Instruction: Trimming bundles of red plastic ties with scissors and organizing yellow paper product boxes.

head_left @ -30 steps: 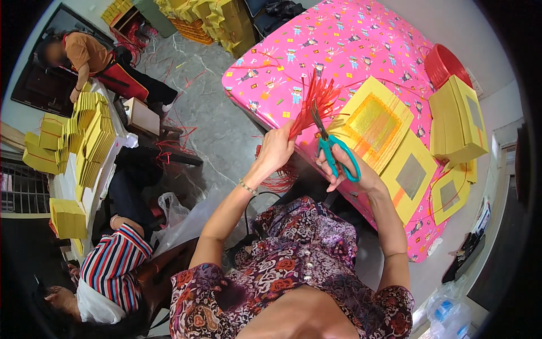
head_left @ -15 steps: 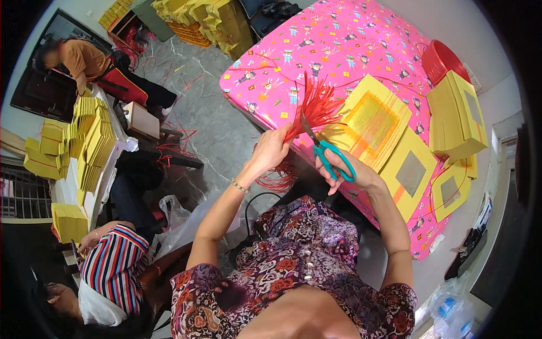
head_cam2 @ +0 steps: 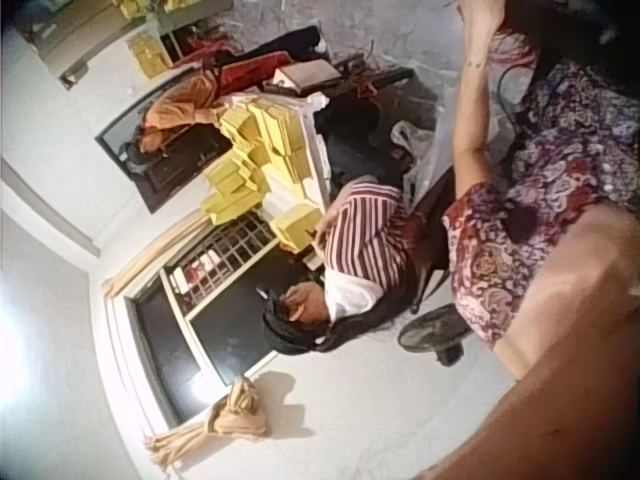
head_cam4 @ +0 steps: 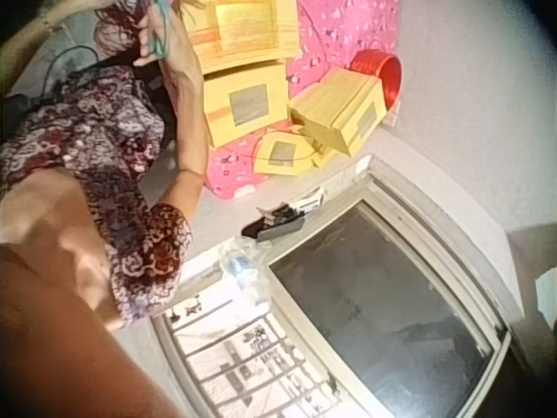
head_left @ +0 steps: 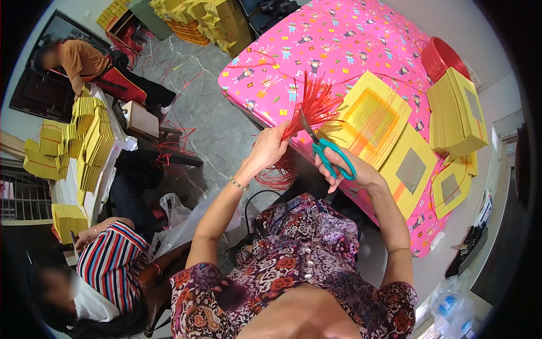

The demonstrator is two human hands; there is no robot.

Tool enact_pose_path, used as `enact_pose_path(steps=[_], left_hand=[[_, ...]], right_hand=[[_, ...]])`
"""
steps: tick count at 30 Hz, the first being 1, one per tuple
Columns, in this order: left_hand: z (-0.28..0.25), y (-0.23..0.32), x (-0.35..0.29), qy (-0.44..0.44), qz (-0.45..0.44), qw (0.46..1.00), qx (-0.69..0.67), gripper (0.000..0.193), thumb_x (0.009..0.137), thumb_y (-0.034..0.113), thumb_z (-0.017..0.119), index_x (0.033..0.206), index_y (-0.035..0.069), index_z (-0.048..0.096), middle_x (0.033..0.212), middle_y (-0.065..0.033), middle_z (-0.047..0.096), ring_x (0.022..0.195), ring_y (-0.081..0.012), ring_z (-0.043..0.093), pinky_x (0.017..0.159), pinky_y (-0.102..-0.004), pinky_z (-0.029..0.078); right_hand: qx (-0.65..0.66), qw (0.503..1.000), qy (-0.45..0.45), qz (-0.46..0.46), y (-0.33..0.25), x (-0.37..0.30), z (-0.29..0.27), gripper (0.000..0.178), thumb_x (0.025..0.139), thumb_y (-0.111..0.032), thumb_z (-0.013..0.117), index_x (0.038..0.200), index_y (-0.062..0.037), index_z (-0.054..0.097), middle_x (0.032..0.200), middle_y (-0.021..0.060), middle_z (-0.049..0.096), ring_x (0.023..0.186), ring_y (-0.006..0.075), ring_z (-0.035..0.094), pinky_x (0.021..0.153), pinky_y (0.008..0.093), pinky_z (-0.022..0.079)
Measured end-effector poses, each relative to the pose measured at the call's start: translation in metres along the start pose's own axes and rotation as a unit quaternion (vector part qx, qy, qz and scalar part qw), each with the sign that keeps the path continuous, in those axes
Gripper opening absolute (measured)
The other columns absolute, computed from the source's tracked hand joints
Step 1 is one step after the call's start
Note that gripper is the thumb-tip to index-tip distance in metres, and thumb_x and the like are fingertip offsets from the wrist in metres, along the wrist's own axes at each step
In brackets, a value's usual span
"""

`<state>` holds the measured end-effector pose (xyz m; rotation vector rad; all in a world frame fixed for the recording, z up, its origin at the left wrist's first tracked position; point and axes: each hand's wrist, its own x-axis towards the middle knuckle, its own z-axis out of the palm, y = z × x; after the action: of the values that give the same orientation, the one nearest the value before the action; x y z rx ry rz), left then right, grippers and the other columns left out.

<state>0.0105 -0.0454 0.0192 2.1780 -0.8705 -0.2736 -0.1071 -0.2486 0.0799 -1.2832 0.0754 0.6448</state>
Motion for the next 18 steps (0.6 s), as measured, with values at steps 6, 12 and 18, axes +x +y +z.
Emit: enact_pose_path(steps=[6, 12, 18], left_hand=[[-0.001, 0.002, -0.003, -0.017, 0.000, 1.000, 0.016, 0.031, 0.080, 0.006, 0.052, 0.111, 0.002, 0.053, 0.076, -0.0261, 0.058, 0.076, -0.0433, 0.058, 0.066, -0.0499, 0.044], [-0.009, 0.016, -0.005, -0.073, -0.035, 0.997, -0.012, 0.027, 0.085, 0.011, 0.053, 0.110, 0.001, 0.055, 0.078, -0.0250, 0.060, 0.075, -0.0428, 0.058, 0.064, -0.0463, 0.044], [-0.001, -0.011, -0.005, -0.093, -0.040, 0.984, -0.147, 0.024, 0.092, 0.020, 0.051, 0.101, -0.001, 0.058, 0.068, -0.0141, 0.056, 0.062, -0.0220, 0.054, 0.063, -0.0351, 0.044]], right_hand=[[-0.029, 0.999, -0.008, -0.012, 0.000, 0.006, -0.007, 0.056, 0.091, -0.060, 0.039, 0.098, -0.0051, 0.049, 0.068, 0.0014, 0.049, 0.055, 0.0076, 0.052, 0.048, 0.0265, 0.056], [0.049, 0.998, 0.039, -0.009, -0.005, 0.017, -0.018, 0.059, 0.083, -0.068, 0.047, 0.094, -0.0092, 0.049, 0.066, -0.0023, 0.049, 0.054, 0.0057, 0.051, 0.046, 0.0236, 0.052], [0.000, 0.998, 0.047, -0.031, -0.019, 0.015, -0.008, 0.046, 0.088, -0.057, 0.050, 0.087, -0.0108, 0.051, 0.064, -0.0042, 0.049, 0.053, 0.0029, 0.051, 0.043, 0.0183, 0.048]])
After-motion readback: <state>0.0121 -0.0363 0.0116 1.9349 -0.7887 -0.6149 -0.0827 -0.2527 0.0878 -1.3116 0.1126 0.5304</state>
